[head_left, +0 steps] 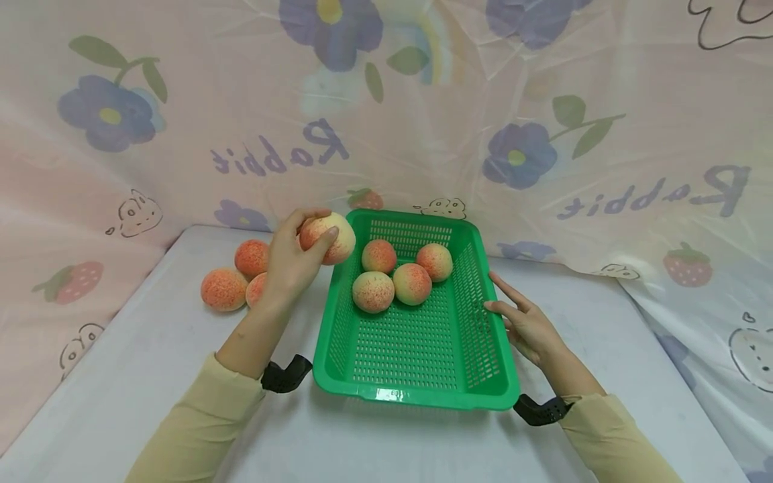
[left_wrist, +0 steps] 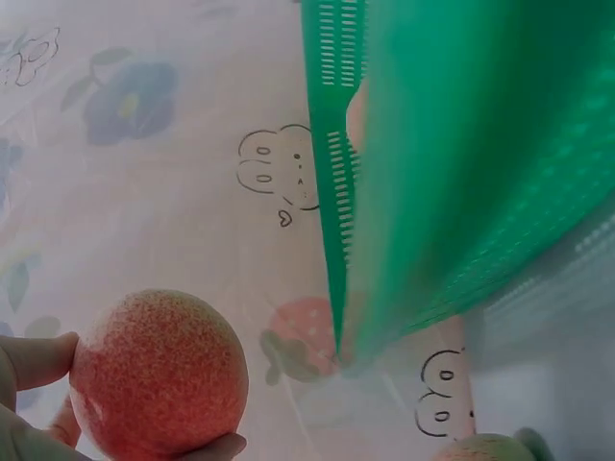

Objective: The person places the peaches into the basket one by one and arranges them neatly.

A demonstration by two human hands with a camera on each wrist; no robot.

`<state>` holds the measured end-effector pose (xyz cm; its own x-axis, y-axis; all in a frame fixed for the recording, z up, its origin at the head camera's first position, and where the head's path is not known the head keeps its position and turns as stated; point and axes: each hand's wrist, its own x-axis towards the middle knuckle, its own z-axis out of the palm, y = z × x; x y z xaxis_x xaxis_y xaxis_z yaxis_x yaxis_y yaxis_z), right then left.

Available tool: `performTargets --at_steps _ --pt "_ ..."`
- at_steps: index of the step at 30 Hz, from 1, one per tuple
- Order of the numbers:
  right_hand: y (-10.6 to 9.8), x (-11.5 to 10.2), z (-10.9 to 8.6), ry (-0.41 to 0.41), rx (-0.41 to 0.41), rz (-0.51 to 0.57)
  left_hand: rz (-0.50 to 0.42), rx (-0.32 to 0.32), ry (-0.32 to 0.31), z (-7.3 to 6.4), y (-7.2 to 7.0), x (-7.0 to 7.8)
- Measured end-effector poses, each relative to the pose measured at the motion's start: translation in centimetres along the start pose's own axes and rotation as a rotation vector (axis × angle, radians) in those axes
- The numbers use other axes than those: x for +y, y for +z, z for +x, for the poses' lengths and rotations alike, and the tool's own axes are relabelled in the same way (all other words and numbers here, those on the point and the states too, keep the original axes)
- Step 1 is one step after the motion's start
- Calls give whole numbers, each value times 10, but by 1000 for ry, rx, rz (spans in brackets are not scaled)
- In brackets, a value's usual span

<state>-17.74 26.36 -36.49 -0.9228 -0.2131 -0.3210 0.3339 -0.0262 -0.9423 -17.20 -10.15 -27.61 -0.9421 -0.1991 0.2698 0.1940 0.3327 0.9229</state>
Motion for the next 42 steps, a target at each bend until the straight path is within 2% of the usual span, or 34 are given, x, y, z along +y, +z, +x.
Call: performTargets --at_steps 5,10,20,25,29,33,36,42 --pt "-1 1 0 -6 -5 4 9 -20 17 2 6 10" --pt "-1 2 0 -11 -8 20 -33 -53 57 7 16 20" --pt "-1 3 2 -11 -5 9 -105 -136 49 12 38 32" --pt "-1 3 1 -14 6 6 -115 -204 -9 17 50 32" --pt "-1 3 1 -6 12 17 -128 -234 -58 20 59 29" --pt "0 2 1 -2 16 31 -100 -259 -70 22 68 26" --pt "-1 1 0 -4 15 38 -94 -307 -86 23 75 24" --pt "-1 0 1 -3 8 56 -112 -444 -120 26 92 17"
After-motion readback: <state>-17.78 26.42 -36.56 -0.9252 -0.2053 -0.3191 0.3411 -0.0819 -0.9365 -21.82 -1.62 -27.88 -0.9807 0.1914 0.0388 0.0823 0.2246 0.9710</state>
